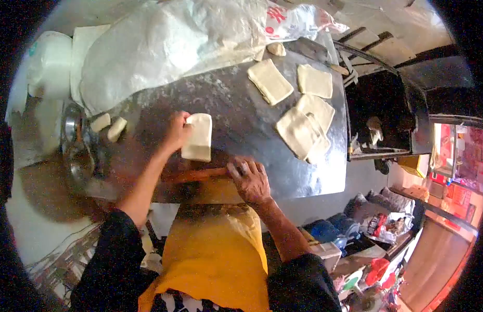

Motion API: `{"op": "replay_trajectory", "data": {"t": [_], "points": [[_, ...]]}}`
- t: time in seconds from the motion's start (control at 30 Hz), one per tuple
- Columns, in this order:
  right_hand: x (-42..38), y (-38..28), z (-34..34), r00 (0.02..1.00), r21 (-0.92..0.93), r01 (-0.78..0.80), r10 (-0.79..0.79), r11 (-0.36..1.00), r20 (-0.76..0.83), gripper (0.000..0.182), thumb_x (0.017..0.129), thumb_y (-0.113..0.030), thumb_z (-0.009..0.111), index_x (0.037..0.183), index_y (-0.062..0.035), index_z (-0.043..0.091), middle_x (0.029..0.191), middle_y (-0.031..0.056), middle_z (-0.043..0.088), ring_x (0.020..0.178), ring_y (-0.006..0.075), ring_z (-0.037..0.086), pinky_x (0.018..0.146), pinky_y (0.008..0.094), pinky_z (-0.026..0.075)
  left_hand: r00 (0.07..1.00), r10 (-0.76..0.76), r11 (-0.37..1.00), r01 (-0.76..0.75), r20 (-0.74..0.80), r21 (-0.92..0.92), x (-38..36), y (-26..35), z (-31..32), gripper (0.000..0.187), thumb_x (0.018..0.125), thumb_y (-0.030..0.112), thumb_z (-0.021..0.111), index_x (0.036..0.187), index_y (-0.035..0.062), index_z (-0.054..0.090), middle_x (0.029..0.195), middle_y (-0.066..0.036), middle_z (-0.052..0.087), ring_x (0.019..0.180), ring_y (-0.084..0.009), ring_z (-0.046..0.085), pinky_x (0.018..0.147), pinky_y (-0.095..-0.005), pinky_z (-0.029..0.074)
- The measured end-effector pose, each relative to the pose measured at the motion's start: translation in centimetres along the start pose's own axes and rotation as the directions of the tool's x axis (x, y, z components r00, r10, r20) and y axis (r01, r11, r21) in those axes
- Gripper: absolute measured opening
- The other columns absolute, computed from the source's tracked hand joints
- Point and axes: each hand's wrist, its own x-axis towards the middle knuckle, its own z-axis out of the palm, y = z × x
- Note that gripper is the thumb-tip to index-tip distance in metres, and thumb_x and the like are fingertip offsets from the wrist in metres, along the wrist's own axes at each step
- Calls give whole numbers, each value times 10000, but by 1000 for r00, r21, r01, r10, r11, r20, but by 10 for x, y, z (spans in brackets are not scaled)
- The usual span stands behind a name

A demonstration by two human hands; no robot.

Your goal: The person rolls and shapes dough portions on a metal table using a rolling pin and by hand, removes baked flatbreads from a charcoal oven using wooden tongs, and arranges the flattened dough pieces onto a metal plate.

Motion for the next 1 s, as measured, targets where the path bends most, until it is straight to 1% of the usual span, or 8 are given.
{"op": "replay_trajectory", "data": {"t": [0.2, 0.3, 0.33, 0.4, 0.53, 0.67, 0.87, 1.0], "points": [[-57, 2, 24, 986, 73, -164, 162, 984, 39, 480, 794, -185, 690, 1264, -160, 598, 1334, 136, 529, 1235, 360, 504, 1000, 515, 400, 983, -130, 809, 182, 133, -559, -47, 40, -54, 229, 887, 64, 589, 1092, 44, 488, 1027, -85, 527, 987, -176, 513, 886, -341, 442], [-60, -3, 26, 979, 124, -202, 197, 971, 55, 487, 795, -204, 696, 1269, -165, 593, 1351, 120, 519, 1240, 354, 495, 1005, 511, 396, 971, 92, 916, -169, -220, -365, -76, 83, -60, 204, 902, 44, 549, 1083, 67, 457, 1038, -69, 500, 978, -162, 498, 880, -342, 448], [-61, -5, 29, 974, 108, -224, 220, 968, 50, 495, 792, -213, 702, 1273, -168, 590, 1354, 116, 515, 1233, 353, 494, 1000, 506, 398, 965, 72, 944, -148, -253, -296, -84, 99, -53, 200, 875, 106, 614, 1041, 38, 525, 1004, -179, 594, 959, -336, 604, 871, -438, 482], [-60, -9, 30, 971, 91, -237, 234, 967, 42, 504, 789, -222, 708, 1276, -171, 588, 1357, 112, 511, 1226, 352, 494, 995, 501, 400, 949, 315, 918, -299, -20, 262, -92, 111, -36, 286, 897, 97, 637, 1153, 46, 521, 1146, -169, 595, 1084, -328, 591, 910, -469, 507], [-68, -14, 21, 963, 28, -258, 255, 966, 92, 512, 785, -250, 729, 1268, -163, 584, 1318, 95, 536, 1167, 315, 527, 966, 476, 409, 938, 284, 957, -292, 199, 8, -105, 104, -31, 406, 885, 136, 695, 1264, 50, 577, 1230, -203, 620, 1150, -368, 595, 987, -456, 487], [-51, -35, -24, 926, 60, -352, 338, 934, 168, 503, 795, -239, 731, 1264, -146, 576, 1286, 77, 556, 1149, 280, 546, 956, 456, 407, 996, 64, 939, -81, -62, -333, -102, 59, -66, 360, 995, 202, 573, 1301, 14, 564, 1324, -180, 597, 1247, -307, 560, 1073, -390, 412], [81, 33, 23, 981, -43, -182, 184, 982, 56, 639, 935, -488, 577, 1400, -57, 497, 1537, 185, 396, 1387, 363, 412, 1070, 519, 359, 951, 252, 876, -147, -176, 460, -20, 40, -63, 549, 1041, 402, 475, 1497, 105, 401, 1515, -145, 446, 1440, -339, 361, 1186, -551, 218], [99, 44, 41, 975, -106, -222, 223, 969, -6, 805, 947, -626, 461, 1437, 12, 447, 1520, 224, 413, 1407, 383, 394, 1116, 538, 319, 936, 294, 863, -173, -194, 474, -13, 25, -48, 689, 938, 456, 614, 1478, 74, 420, 1492, -161, 467, 1423, -365, 375, 1157, -608, 228]]}}
